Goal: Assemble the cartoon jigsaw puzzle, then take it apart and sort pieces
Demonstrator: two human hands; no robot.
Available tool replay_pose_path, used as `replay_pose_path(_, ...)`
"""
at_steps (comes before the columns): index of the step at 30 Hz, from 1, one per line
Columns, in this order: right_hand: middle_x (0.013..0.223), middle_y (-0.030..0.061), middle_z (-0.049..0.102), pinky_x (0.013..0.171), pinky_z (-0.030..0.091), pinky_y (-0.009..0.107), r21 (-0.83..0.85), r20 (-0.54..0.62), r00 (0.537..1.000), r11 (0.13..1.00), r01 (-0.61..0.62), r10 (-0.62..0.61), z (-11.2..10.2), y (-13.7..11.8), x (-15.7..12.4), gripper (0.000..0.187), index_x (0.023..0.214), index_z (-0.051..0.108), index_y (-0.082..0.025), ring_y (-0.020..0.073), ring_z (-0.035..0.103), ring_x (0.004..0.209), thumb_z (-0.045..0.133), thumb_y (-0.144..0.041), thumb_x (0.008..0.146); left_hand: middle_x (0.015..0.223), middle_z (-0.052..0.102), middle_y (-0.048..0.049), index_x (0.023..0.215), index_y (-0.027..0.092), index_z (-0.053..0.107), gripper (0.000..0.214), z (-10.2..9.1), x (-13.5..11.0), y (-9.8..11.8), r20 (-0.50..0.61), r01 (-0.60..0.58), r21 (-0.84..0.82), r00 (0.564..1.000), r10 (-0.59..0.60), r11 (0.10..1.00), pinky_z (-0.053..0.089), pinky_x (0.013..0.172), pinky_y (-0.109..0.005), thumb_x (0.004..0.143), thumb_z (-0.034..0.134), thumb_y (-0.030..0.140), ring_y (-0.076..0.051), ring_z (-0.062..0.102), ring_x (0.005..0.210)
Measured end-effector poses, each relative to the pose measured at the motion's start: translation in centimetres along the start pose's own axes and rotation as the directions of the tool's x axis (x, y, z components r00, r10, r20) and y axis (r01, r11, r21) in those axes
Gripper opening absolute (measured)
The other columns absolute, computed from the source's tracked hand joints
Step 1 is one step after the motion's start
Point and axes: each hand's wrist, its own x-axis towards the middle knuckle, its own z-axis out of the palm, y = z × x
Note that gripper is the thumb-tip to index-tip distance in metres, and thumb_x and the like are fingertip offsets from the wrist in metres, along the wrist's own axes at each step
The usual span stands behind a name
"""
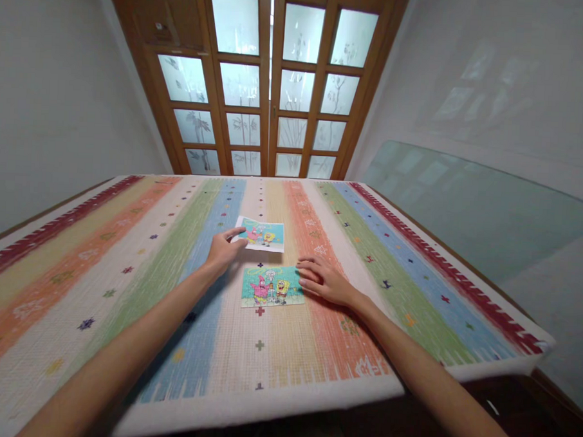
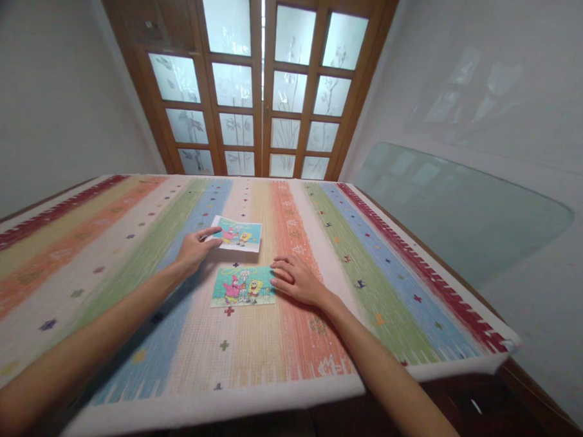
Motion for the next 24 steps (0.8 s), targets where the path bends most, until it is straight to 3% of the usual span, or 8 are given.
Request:
replay_pose_path(4,0.146,0.0158,0.056,0.114,0.038,0.057,-0.043,0.011,1.0,0.999,-0.008,0.009,0.0,-0.2,-0.1,0.045,0.137,0.061,-0.024,0.0314,0.052,0.134,0.055,-0.049,0.1,0.116,0.075,-0.0138,0.12,0.015,0.075,0.048,1.4,-0.4,-0.4,0.096,-0.08,0.13,0.993,0.067,0.988,0.054,0.095,-0.043,0.074,0.075,0.03,-0.031,0.067,0.109)
replay_pose_path(9,0.156,0.0129,0.05,0.117,0.032,0.06,-0.083,0.078,0.997,0.996,-0.02,0.026,0.3,-0.2,0.0,0.054,0.149,0.053,-0.026,0.0321,0.043,0.143,0.05,-0.053,0.102,0.123,0.071,-0.0166,0.124,0.013,0.073,0.052,1.7,-0.5,-0.6,0.202,-0.22,0.286,0.965,0.165,0.933,0.054,0.095,-0.044,0.076,0.073,0.033,-0.031,0.068,0.106)
replay_pose_path(14,0.161,0.0109,0.043,0.118,0.03,0.063,-0.092,0.106,0.989,0.992,-0.091,0.1,0.8,0.1,-0.1,0.067,0.155,0.045,-0.026,0.0363,0.035,0.148,0.048,-0.062,0.1,0.114,0.074,-0.0154,0.118,0.014,0.076,0.043,0.8,-0.8,-0.9,0.335,-0.366,0.406,0.912,0.237,0.837,0.053,0.096,-0.045,0.084,0.062,0.036,-0.032,0.068,0.105)
replay_pose_path(18,0.161,0.0097,0.042,0.119,0.027,0.065,-0.109,0.133,0.983,0.988,-0.11,0.125,1.0,0.1,-0.1,0.074,0.159,0.039,-0.028,0.0389,0.031,0.151,0.047,-0.068,0.098,0.111,0.074,-0.0113,0.111,0.021,0.079,0.035,0.2,-0.6,-1.8,0.438,-0.473,0.442,0.855,0.277,0.762,0.044,0.109,-0.052,0.087,0.056,0.032,-0.034,0.058,0.124)
replay_pose_path(24,0.163,0.0095,0.039,0.12,0.026,0.065,-0.136,0.148,0.979,0.984,-0.118,0.138,0.9,-0.1,0.2,0.075,0.159,0.038,-0.029,0.0389,0.029,0.152,0.047,-0.07,0.097,0.116,0.072,-0.0098,0.118,0.024,0.076,0.036,-0.1,-0.2,-2.7,0.54,-0.571,0.438,0.785,0.304,0.695,0.038,0.114,-0.057,0.092,0.052,0.028,-0.034,0.051,0.132)
